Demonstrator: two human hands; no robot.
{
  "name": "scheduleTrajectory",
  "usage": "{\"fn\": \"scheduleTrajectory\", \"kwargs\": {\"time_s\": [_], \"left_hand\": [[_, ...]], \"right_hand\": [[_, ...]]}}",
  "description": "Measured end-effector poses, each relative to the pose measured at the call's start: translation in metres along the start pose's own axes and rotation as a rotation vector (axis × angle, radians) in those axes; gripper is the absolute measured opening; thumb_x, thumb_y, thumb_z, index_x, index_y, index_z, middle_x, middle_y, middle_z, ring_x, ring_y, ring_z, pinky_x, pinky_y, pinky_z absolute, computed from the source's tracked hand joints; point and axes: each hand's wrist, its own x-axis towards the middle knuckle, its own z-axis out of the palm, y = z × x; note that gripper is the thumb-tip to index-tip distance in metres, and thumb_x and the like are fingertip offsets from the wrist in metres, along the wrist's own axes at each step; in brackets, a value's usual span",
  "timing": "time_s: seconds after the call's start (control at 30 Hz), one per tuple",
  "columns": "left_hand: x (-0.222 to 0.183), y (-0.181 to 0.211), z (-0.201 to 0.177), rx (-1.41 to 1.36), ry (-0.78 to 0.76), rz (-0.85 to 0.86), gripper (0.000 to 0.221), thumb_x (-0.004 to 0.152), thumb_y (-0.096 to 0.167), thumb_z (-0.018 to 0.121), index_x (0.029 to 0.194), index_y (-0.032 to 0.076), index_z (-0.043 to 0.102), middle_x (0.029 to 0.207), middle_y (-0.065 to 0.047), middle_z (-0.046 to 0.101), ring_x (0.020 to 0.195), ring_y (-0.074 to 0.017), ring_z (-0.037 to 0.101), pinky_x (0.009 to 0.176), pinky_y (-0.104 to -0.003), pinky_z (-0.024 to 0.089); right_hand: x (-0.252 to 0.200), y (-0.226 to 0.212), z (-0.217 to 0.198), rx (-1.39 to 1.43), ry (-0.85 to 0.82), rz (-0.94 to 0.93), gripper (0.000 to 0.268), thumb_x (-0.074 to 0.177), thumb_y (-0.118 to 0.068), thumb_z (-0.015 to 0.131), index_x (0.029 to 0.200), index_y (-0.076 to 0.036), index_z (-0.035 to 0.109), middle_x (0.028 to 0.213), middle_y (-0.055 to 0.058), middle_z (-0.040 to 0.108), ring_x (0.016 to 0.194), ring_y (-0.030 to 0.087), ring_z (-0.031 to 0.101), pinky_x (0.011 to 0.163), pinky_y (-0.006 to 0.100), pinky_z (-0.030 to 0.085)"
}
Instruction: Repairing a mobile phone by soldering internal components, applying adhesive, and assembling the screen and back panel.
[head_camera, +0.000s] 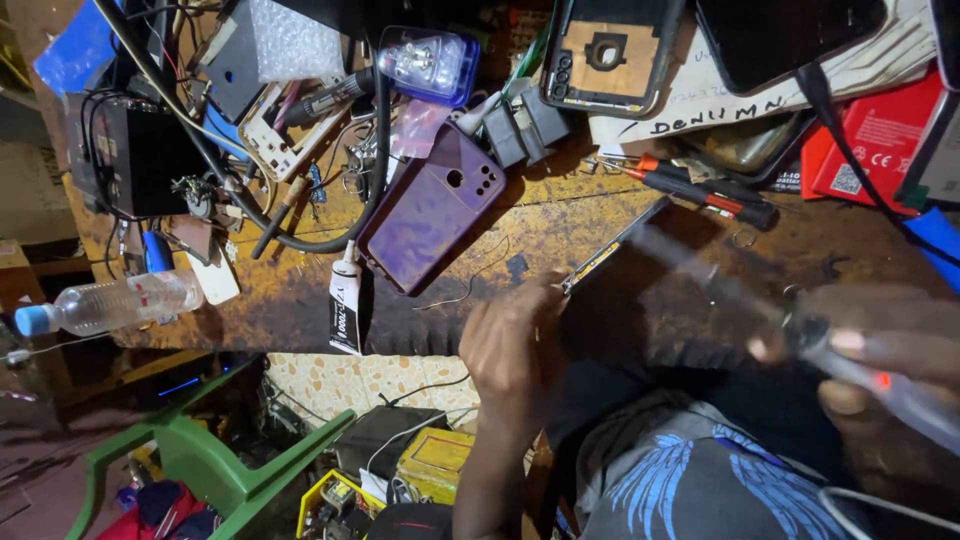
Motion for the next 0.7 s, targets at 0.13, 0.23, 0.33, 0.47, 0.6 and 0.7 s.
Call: {"fn": "scheduleTrajectory", "kwargs": {"time_s": [0.13, 0.23, 0.33, 0.47, 0.6, 0.7], "left_hand": [[-0.001, 0.000, 0.003, 0.017, 0.065, 0.001, 0.005, 0.089, 0.005, 0.047, 0.087, 0.002, 0.050, 0.084, -0.011, 0.064, 0.070, -0.0185, 0.066, 0.055, -0.028, 0.039], [-0.003, 0.003, 0.003, -0.004, 0.056, -0.040, 0.003, 0.088, 0.004, 0.049, 0.090, 0.003, 0.051, 0.087, -0.009, 0.065, 0.070, -0.0165, 0.064, 0.057, -0.027, 0.041], [-0.003, 0.003, 0.002, -0.011, 0.049, -0.061, 0.006, 0.089, 0.007, 0.049, 0.092, 0.003, 0.053, 0.086, -0.007, 0.063, 0.067, -0.0173, 0.061, 0.059, -0.028, 0.042], [-0.003, 0.002, 0.002, -0.049, 0.059, -0.054, 0.006, 0.090, 0.008, 0.047, 0.090, 0.004, 0.052, 0.089, -0.007, 0.064, 0.067, -0.0176, 0.062, 0.059, -0.028, 0.043], [-0.001, 0.003, 0.002, -0.098, 0.040, -0.040, 0.006, 0.090, 0.005, 0.046, 0.091, 0.003, 0.051, 0.090, -0.008, 0.063, 0.073, -0.0200, 0.063, 0.062, -0.030, 0.042], [0.001, 0.000, 0.007, -0.077, 0.224, 0.023, 0.004, 0.082, 0.007, 0.057, 0.079, 0.006, 0.058, 0.075, -0.005, 0.064, 0.060, -0.0223, 0.061, 0.053, -0.028, 0.045]], "right_hand": [[-0.022, -0.006, 0.080, -0.808, 0.197, -1.312, 0.026, 0.072, -0.009, 0.058, 0.097, -0.004, 0.064, 0.101, 0.014, 0.072, 0.087, 0.020, 0.070, 0.077, 0.027, 0.051], [-0.019, -0.012, 0.119, -1.061, 0.166, -2.119, 0.029, 0.075, -0.004, 0.065, 0.098, -0.007, 0.048, 0.099, 0.020, 0.061, 0.086, 0.024, 0.066, 0.077, 0.030, 0.055], [-0.015, -0.020, 0.142, -1.004, 0.189, -2.195, 0.031, 0.077, 0.003, 0.066, 0.099, -0.005, 0.045, 0.097, 0.020, 0.061, 0.079, 0.026, 0.063, 0.070, 0.033, 0.050], [-0.011, -0.022, 0.151, -1.035, 0.281, -2.205, 0.031, 0.080, 0.002, 0.066, 0.102, -0.004, 0.045, 0.095, 0.019, 0.060, 0.072, 0.024, 0.057, 0.064, 0.032, 0.044], [-0.013, -0.025, 0.160, -1.044, 0.279, -2.126, 0.021, 0.080, 0.002, 0.062, 0.097, -0.002, 0.051, 0.095, 0.017, 0.060, 0.083, 0.025, 0.058, 0.074, 0.031, 0.047], [-0.008, -0.031, 0.168, -0.941, 0.437, -2.377, 0.018, 0.070, 0.005, 0.063, 0.081, -0.008, 0.057, 0.063, 0.009, 0.054, 0.052, 0.023, 0.054, 0.055, 0.032, 0.047]]}}
